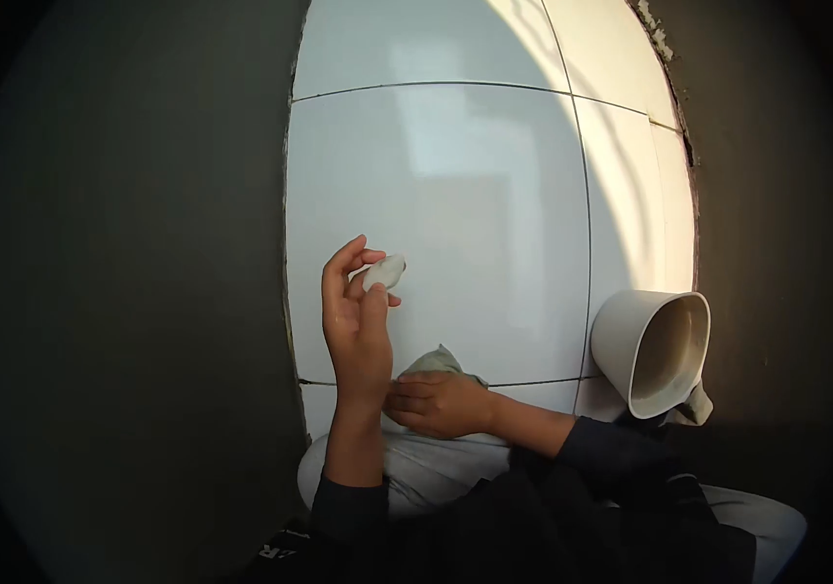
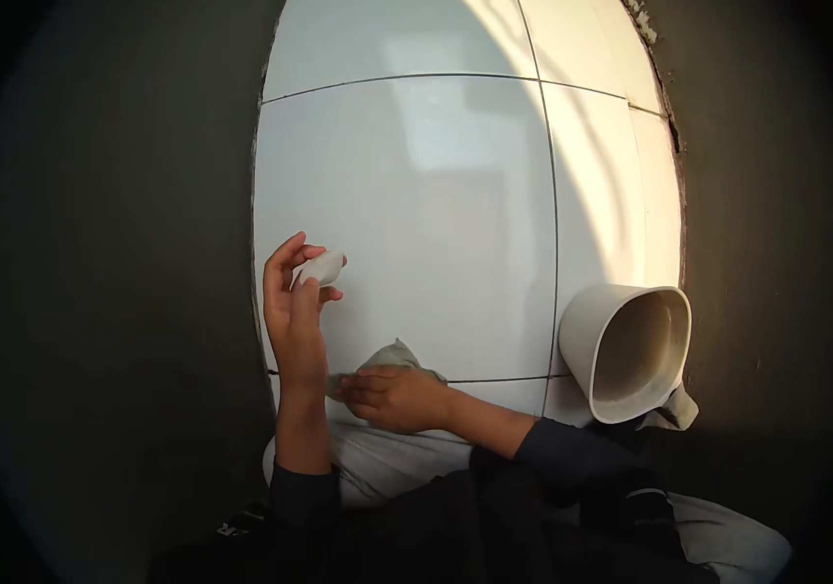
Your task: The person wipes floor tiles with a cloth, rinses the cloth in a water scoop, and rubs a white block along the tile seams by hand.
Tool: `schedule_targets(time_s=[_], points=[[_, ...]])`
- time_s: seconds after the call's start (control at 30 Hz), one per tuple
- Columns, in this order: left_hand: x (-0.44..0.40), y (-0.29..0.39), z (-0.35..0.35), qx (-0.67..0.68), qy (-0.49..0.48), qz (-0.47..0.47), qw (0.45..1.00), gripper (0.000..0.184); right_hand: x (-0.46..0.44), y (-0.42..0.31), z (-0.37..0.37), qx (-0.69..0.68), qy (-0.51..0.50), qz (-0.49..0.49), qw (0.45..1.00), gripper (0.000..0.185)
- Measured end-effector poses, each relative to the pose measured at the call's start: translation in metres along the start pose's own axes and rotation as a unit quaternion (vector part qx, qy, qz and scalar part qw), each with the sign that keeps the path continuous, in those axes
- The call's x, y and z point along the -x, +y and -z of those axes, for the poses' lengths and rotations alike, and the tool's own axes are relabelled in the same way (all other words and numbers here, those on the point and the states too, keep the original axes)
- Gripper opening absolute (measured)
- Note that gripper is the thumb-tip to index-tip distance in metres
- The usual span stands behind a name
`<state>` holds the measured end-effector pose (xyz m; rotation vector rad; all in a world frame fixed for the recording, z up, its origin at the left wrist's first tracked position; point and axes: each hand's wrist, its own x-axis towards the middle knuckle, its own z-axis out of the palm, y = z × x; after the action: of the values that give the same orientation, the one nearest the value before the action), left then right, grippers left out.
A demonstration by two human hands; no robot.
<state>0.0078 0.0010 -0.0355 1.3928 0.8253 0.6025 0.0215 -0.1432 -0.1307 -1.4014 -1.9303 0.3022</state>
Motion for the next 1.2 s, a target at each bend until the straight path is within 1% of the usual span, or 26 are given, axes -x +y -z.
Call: schedule_targets(time_s=[0.07, 0.13, 0.2, 0.27, 0.3, 0.33, 0.4, 0.43, 0.47, 0.53, 0.57, 0.6, 0.67, 0.7, 0.73, 0.77, 0.8, 0.83, 0.87, 0.9, 0.93, 1.0, 1.03, 1.07, 1.13, 1.2], points=[[-0.004, -0.006, -0.004, 0.018, -0.005, 0.029, 0.999, 0.043, 0.0, 0.003, -0.001, -0.001, 0.003, 0.0, 1.0, 0.02], [-0.004, -0.003, -0.013, 0.032, -0.015, 0.036, 0.999, 0.043, 0.001, 0.002, -0.003, -0.031, 0.008, -0.004, 0.999, 0.018], [0.0, 0.004, -0.019, 0.005, -0.027, -0.007, 1.0, 0.041, 0.005, 0.002, -0.004, -0.024, 0.006, 0.0, 1.0, 0.018], [0.007, 0.009, -0.021, 0.005, -0.031, -0.027, 0.999, 0.041, 0.007, 0.0, -0.004, -0.059, 0.007, -0.015, 0.998, 0.02], [0.011, 0.013, -0.021, 0.006, -0.03, -0.047, 0.998, 0.041, 0.012, -0.001, -0.004, -0.043, -0.006, -0.02, 0.999, 0.025], [0.013, 0.015, -0.02, 0.011, -0.03, -0.058, 0.998, 0.041, 0.018, -0.004, 0.002, -0.032, -0.006, -0.013, 0.999, 0.025], [0.017, 0.015, -0.021, 0.01, -0.018, -0.052, 0.998, 0.039, 0.035, -0.008, 0.021, 0.042, -0.008, -0.03, 0.999, 0.031], [0.018, 0.016, -0.022, 0.008, -0.012, -0.066, 0.998, 0.039, 0.046, -0.009, 0.029, 0.062, -0.011, -0.04, 0.997, 0.033], [0.021, 0.017, -0.022, 0.012, -0.005, -0.08, 0.997, 0.039, 0.056, -0.011, 0.035, 0.071, -0.011, -0.027, 0.997, 0.033], [0.028, 0.025, -0.017, -0.004, 0.0, -0.086, 0.996, 0.043, 0.072, -0.016, 0.041, 0.095, -0.024, -0.077, 0.992, 0.03], [0.034, 0.029, -0.016, -0.004, 0.009, -0.091, 0.996, 0.042, 0.079, -0.016, 0.043, 0.103, -0.017, -0.066, 0.992, 0.03], [0.04, 0.03, -0.014, -0.004, 0.01, -0.106, 0.994, 0.042, 0.088, -0.017, 0.047, 0.128, -0.005, -0.075, 0.989, 0.028], [0.054, 0.025, -0.008, 0.005, 0.031, -0.096, 0.995, 0.041, 0.106, -0.021, 0.054, 0.16, 0.011, -0.084, 0.983, 0.027], [0.064, 0.024, -0.005, 0.017, 0.035, -0.086, 0.996, 0.041, 0.112, -0.025, 0.058, 0.173, 0.009, -0.114, 0.978, 0.025], [0.074, 0.024, -0.001, 0.018, 0.033, -0.095, 0.995, 0.041, 0.116, -0.029, 0.061, 0.184, 0.009, -0.143, 0.973, 0.022], [0.085, 0.021, 0.003, 0.019, 0.03, -0.069, 0.997, 0.041, 0.12, -0.032, 0.062, 0.193, 0.016, -0.165, 0.967, 0.021], [0.095, 0.018, 0.005, 0.02, 0.026, -0.044, 0.998, 0.041, 0.112, -0.042, 0.074, 0.203, 0.02, -0.163, 0.965, 0.021], [0.101, 0.014, 0.006, 0.026, 0.018, -0.055, 0.998, 0.041, 0.096, -0.055, 0.09, 0.21, -0.139, -0.236, 0.938, 0.022], [0.107, 0.009, 0.006, 0.048, -0.005, -0.045, 0.998, 0.039, 0.087, -0.064, 0.103, 0.209, -0.293, -0.309, 0.88, 0.023], [0.114, 0.007, 0.005, 0.067, -0.029, -0.031, 0.997, 0.038, 0.091, -0.061, 0.107, 0.212, -0.29, -0.279, 0.891, 0.024], [0.12, 0.008, 0.003, 0.071, -0.042, -0.036, 0.996, 0.038, 0.079, -0.076, 0.128, 0.219, -0.283, -0.288, 0.888, 0.024], [0.127, 0.01, -0.004, 0.094, -0.087, -0.024, 0.991, 0.036, 0.047, -0.1, 0.179, 0.205, -0.371, -0.304, 0.853, 0.026], [0.134, 0.011, -0.007, 0.102, -0.106, -0.031, 0.989, 0.033, 0.033, -0.112, 0.202, 0.187, -0.418, -0.323, 0.828, 0.033], [0.139, 0.01, -0.011, 0.106, -0.113, -0.034, 0.987, 0.033, 0.03, -0.119, 0.223, 0.192, -0.415, -0.33, 0.826, 0.033], [0.153, 0.008, -0.021, 0.085, -0.178, -0.027, 0.98, 0.031, 0.027, -0.128, 0.258, 0.14, -0.336, -0.366, 0.856, 0.038], [0.166, 0.01, -0.032, 0.079, -0.205, -0.018, 0.975, 0.028, 0.032, -0.128, 0.29, 0.133, -0.31, -0.38, 0.862, 0.038]])
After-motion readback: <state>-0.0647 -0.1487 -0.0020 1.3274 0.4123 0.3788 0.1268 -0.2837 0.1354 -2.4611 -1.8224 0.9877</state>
